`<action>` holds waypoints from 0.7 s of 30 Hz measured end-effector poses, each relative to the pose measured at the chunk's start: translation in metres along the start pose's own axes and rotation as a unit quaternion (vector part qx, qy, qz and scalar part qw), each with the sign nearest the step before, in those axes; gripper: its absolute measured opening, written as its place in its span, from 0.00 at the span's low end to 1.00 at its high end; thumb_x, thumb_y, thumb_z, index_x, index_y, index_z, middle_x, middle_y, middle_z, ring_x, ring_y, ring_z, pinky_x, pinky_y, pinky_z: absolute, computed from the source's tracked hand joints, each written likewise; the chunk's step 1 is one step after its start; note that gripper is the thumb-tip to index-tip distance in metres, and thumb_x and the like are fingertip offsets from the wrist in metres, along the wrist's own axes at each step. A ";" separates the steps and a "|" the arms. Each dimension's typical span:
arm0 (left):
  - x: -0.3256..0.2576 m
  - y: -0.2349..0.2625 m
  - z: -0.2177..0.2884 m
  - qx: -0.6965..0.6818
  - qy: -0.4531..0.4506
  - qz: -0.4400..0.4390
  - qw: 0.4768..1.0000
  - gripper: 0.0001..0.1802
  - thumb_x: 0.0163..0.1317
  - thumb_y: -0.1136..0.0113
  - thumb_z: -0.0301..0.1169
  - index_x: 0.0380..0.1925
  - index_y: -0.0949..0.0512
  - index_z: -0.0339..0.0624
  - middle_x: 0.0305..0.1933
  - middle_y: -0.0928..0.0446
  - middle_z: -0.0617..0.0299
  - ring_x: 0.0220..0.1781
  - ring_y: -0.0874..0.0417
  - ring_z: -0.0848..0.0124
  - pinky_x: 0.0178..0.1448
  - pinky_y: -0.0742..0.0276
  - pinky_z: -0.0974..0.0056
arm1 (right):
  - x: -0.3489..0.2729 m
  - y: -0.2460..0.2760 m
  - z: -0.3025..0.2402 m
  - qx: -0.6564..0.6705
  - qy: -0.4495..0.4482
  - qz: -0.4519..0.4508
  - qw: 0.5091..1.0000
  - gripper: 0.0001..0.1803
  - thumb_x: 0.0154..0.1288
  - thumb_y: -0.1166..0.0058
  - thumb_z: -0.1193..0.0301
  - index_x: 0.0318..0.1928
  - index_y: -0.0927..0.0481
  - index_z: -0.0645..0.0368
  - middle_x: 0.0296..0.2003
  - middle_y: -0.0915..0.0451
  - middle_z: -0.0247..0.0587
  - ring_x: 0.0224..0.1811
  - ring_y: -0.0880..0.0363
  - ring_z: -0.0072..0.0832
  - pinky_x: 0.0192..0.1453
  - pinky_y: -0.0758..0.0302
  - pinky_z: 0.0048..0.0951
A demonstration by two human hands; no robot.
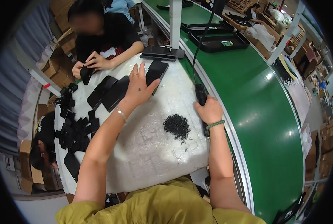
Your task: Assembling small plastic components using an electric screwdriver on a factory assembly line.
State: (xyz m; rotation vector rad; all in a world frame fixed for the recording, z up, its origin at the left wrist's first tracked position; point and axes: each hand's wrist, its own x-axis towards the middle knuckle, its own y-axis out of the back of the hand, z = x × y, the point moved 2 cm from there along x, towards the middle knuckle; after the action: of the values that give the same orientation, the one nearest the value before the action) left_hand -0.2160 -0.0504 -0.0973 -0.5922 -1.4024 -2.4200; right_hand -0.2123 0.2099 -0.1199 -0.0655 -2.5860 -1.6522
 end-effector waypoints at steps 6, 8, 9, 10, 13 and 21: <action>0.027 -0.041 0.003 0.195 0.124 -0.197 0.953 0.50 0.53 0.41 0.54 0.64 0.49 0.28 0.56 0.36 0.30 0.60 0.37 0.43 0.64 0.40 0.53 | -0.001 -0.002 0.010 0.049 0.008 0.012 0.999 0.28 0.48 0.40 0.55 0.41 0.23 0.67 0.34 0.21 0.58 0.39 0.21 0.50 0.44 0.25 0.44; 0.024 -0.052 -0.006 0.175 0.125 -0.178 0.960 0.49 0.51 0.39 0.52 0.63 0.47 0.29 0.55 0.35 0.32 0.59 0.36 0.45 0.62 0.37 0.54 | -0.003 0.003 0.009 0.048 0.019 0.000 0.999 0.28 0.48 0.41 0.55 0.43 0.23 0.67 0.34 0.21 0.58 0.39 0.21 0.50 0.45 0.25 0.44; 0.021 -0.055 -0.012 0.154 0.128 -0.153 0.968 0.49 0.49 0.37 0.51 0.62 0.45 0.29 0.53 0.33 0.34 0.57 0.35 0.47 0.59 0.34 0.54 | -0.004 0.003 0.009 0.047 0.015 -0.009 0.999 0.28 0.48 0.41 0.55 0.43 0.23 0.67 0.34 0.21 0.58 0.39 0.21 0.50 0.45 0.25 0.44; 0.020 -0.054 -0.011 0.146 0.101 -0.107 0.978 0.48 0.47 0.36 0.49 0.61 0.42 0.28 0.48 0.31 0.36 0.53 0.32 0.46 0.57 0.32 0.54 | -0.001 0.003 0.009 0.042 0.011 -0.006 0.999 0.28 0.48 0.41 0.55 0.43 0.23 0.67 0.34 0.21 0.59 0.39 0.21 0.50 0.45 0.25 0.43; 0.014 -0.048 -0.016 0.100 0.086 -0.103 0.986 0.45 0.47 0.36 0.47 0.59 0.39 0.28 0.45 0.29 0.36 0.48 0.27 0.47 0.55 0.30 0.56 | 0.005 0.006 0.011 0.040 0.006 -0.019 0.999 0.28 0.46 0.42 0.56 0.42 0.22 0.67 0.33 0.20 0.61 0.38 0.21 0.51 0.45 0.25 0.43; -0.084 0.081 0.036 -0.078 -0.014 -0.104 0.991 0.40 0.36 0.29 0.30 0.56 0.31 0.35 0.46 0.28 0.48 0.49 0.26 0.57 0.55 0.31 0.63 | -0.008 0.026 0.021 0.693 -0.059 -0.123 0.707 0.25 0.55 0.48 0.72 0.54 0.34 0.66 0.23 0.30 0.35 0.19 0.31 0.20 0.27 0.29 0.22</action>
State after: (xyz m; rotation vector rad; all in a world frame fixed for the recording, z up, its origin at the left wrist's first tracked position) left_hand -0.0997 -0.0553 -0.0608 -0.5415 -1.3539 -2.7147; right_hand -0.2033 0.2397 -0.1061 0.2715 -3.2144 0.6606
